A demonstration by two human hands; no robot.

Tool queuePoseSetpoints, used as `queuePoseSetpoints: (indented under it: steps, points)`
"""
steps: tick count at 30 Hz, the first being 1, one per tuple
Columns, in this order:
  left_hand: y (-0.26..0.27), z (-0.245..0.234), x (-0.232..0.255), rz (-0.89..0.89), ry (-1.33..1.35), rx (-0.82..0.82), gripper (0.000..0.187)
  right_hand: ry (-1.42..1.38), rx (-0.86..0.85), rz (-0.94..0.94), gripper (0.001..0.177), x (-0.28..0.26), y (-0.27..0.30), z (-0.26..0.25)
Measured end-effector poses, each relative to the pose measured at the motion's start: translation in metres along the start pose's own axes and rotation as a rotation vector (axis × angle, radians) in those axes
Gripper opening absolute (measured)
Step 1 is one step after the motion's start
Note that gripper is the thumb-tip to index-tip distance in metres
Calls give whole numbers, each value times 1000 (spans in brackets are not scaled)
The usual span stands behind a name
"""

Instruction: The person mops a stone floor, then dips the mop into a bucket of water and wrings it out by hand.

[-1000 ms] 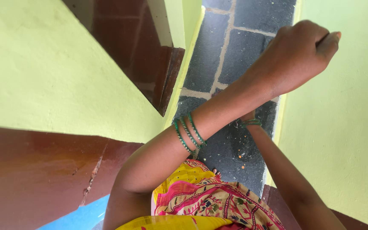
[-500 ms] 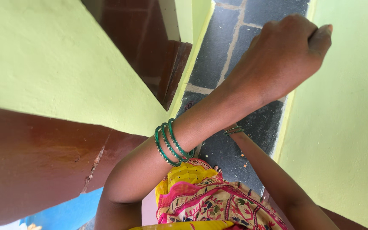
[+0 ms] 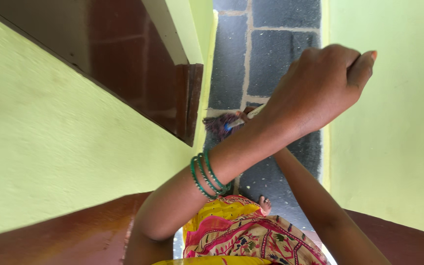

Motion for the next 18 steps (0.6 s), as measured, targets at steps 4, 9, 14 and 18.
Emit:
queuePoseSetpoints:
  steps: [4, 9, 14, 18]
  points:
    - [7, -14, -17, -27, -8, -6, 48, 18, -78, 91, 52, 0, -21, 9]
    - [16, -49, -19, 81, -18, 131, 44, 13, -95, 112, 54, -12, -34, 37]
    - [15, -76, -30, -94, -20, -15, 47, 22, -22, 56, 56, -38, -56, 59]
    - [19, -91, -47, 22, -101, 135, 46, 15, 29, 31, 57, -49, -70, 73]
Point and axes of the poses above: each hand's wrist, its own y-axis away from the middle knuckle, its own z-axis out of the palm, x = y × z, the point moved 3 cm from there along -y, towards the middle knuckle, and after that the axes turned 2 degrees about z, right-handed, at the moved point
